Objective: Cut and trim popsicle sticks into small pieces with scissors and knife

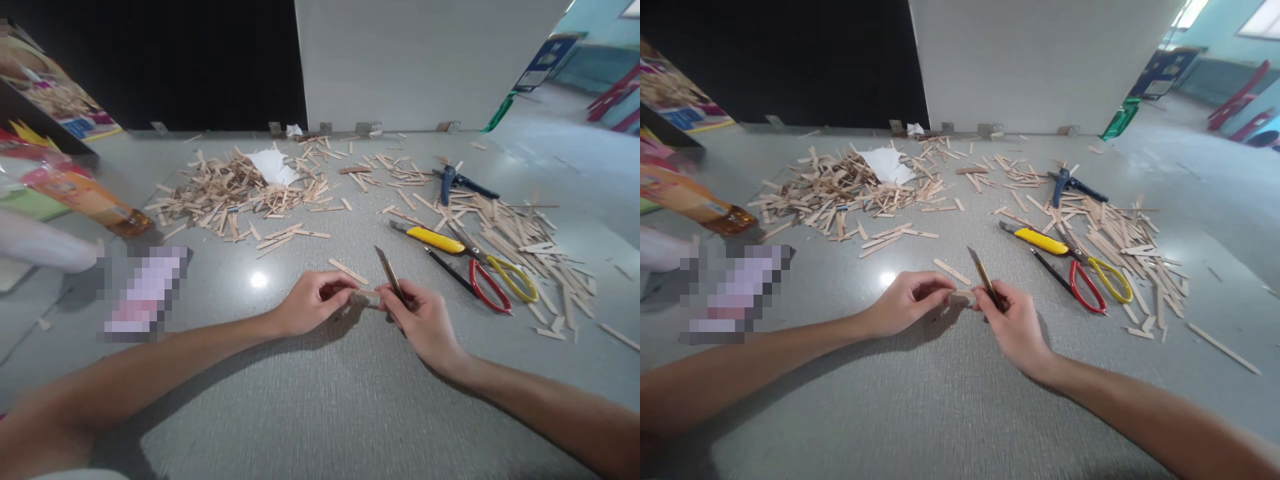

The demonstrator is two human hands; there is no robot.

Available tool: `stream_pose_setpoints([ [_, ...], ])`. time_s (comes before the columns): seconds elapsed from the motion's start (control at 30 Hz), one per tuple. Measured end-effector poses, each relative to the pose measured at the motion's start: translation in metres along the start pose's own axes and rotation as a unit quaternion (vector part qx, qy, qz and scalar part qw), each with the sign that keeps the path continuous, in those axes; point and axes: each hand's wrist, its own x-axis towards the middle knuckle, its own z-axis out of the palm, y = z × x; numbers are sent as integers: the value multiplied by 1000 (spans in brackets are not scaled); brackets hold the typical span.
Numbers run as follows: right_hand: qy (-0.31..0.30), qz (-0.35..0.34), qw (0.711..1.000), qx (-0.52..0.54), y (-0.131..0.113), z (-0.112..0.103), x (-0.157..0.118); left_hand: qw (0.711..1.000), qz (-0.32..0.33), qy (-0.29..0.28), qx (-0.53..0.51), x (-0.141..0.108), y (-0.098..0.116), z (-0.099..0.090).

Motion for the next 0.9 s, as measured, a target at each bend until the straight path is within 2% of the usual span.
stream_pose_setpoints([
  [0.1,16,2,1000,19,4,1,1,1000,-2,1,5,1,0,0],
  [0.27,21,-5,999,48,8,1,-2,997,-26,49,-53,2,-3,1],
  [0.57,-55,-66,995,-57,1,1,-2,995,-31,40,-91,1,-4,1],
  [0.9,-54,-107,988,-99,4,0,-2,994,-3,56,-98,1,-6,0],
])
